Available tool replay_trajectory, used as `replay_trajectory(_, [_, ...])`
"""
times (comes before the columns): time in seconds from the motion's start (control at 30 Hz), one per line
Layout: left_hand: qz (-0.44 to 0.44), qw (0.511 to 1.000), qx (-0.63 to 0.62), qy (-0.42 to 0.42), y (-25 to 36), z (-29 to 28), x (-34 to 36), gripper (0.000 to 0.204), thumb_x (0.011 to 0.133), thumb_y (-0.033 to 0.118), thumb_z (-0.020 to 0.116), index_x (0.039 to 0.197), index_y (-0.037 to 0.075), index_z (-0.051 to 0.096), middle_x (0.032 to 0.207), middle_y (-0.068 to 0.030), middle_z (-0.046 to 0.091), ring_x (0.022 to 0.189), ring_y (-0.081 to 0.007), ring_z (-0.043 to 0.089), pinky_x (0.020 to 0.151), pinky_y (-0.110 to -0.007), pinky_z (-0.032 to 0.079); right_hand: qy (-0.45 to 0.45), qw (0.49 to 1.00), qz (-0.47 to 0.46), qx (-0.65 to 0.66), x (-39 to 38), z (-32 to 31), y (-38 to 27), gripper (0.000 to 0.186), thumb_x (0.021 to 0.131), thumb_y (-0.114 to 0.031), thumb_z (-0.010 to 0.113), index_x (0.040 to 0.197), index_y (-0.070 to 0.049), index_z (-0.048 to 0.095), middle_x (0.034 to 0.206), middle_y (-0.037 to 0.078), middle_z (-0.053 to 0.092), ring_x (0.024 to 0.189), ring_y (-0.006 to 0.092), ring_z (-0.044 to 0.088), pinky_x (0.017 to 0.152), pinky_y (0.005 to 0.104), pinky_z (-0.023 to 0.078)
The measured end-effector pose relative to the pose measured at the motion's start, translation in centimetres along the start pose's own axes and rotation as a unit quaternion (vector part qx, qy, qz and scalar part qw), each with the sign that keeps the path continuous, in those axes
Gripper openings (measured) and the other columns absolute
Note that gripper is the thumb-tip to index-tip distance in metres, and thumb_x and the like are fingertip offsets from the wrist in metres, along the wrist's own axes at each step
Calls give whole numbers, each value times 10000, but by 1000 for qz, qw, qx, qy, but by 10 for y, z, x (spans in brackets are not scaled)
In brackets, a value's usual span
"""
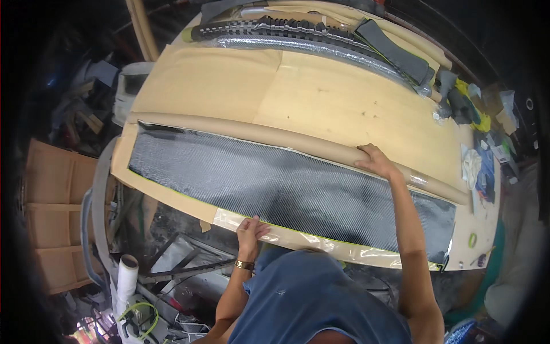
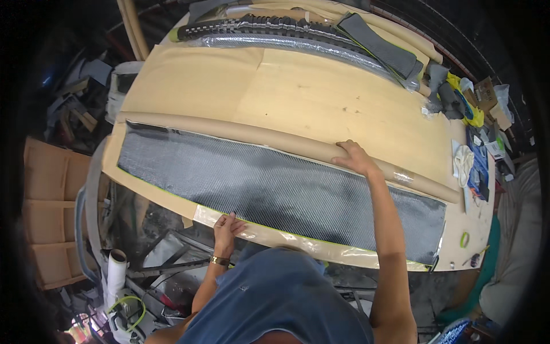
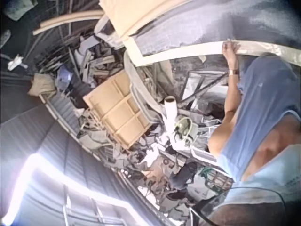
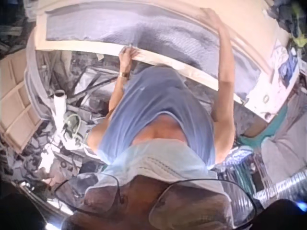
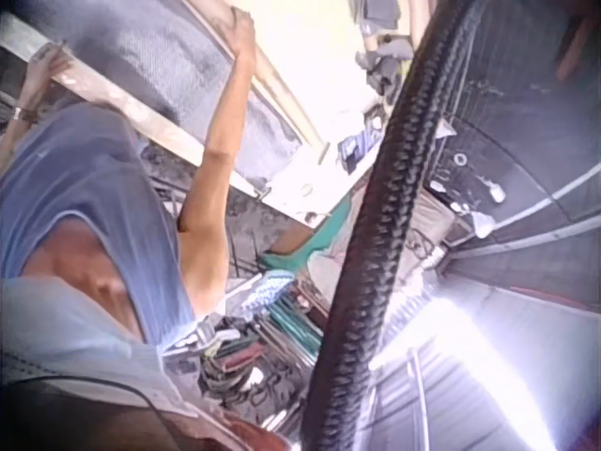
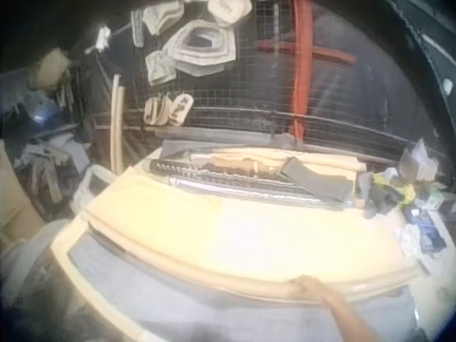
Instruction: The person cuts along a yellow guide line on a carbon fiber sheet using shears, wipes the surface with a cloth, and then rolls the sheet onto a cylindrical tube.
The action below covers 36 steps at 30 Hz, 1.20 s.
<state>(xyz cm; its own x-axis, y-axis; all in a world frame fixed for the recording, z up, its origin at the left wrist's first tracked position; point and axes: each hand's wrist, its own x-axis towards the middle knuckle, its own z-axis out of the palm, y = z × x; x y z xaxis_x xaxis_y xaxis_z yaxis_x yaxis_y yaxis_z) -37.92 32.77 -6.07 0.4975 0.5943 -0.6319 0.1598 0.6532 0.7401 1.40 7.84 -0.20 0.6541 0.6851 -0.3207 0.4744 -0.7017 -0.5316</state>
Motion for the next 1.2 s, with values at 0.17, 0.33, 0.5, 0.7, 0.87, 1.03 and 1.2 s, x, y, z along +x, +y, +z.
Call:
replay_trajectory(0.17, [-58, 997, -20, -46, 2, -26, -7, 224, 971, 204, 620, 900, 0, 562, 845, -144, 688, 748, -202, 717, 672, -283, 607, -26, 999, 35, 0, -4, 1, -17, 708, 758, -381, 771, 1314, -10, 539, 1335, 194, 543, 1302, 340, 458, 1085, 411, 392])
replay_trajectory(0.33, [-120, 991, 31, -45, 24, -30, -11, 224, 958, 225, 643, 861, 32, 587, 776, -114, 695, 694, -191, 711, 620, -283, 588, -48, 995, 82, 20, -2, 10, -30, 726, 728, -338, 800, 1309, -12, 514, 1308, 211, 558, 1246, 348, 508, 1066, 413, 409])
replay_trajectory(0.5, [145, 803, 562, -133, 61, -32, -2, 276, 909, 232, 679, 787, -16, 661, 731, -136, 689, 582, -259, 657, 546, -392, 509, -17, 997, 29, -62, -16, 6, -34, 733, 737, -299, 805, 1327, -3, 489, 1281, 216, 575, 1198, 362, 543, 1038, 420, 435])
replay_trajectory(0.7, [496, 598, 592, -215, 81, 66, 50, 491, 901, 240, 643, 1310, -8, 531, 1405, -194, 493, 1306, -353, 464, 1061, -449, 387, -17, 999, 23, -39, -16, 21, -50, 702, 755, -361, 783, 1305, -17, 514, 1251, 184, 574, 1180, 349, 536, 1020, 423, 434])
replay_trajectory(0.87, [485, 550, 636, -239, 56, 89, 83, 653, 946, 361, 565, 1418, -56, 393, 1529, -203, 345, 1409, -342, 341, 1153, -459, 291, 21, 997, -7, -75, -24, 29, -43, 692, 752, -382, 781, 1293, -30, 532, 1231, 171, 579, 1153, 344, 550, 1014, 421, 440])
replay_trajectory(1.03, [478, 537, 654, -235, 47, 88, 92, 725, 963, 454, 506, 1449, -61, 349, 1561, -201, 292, 1422, -338, 322, 1171, -456, 266, -25, 999, 22, 2, -11, 16, -49, 707, 745, -387, 789, 1300, -26, 540, 1244, 168, 587, 1172, 348, 551, 1017, 398, 442])
replay_trajectory(1.2, [468, 551, 651, -231, 44, 94, 94, 757, 967, 503, 465, 1451, -67, 345, 1558, -205, 297, 1430, -330, 304, 1175, -444, 246, -53, 996, 54, 40, -4, 15, -39, 680, 743, -356, 801, 1284, -29, 551, 1255, 179, 596, 1187, 353, 549, 1023, 391, 440])
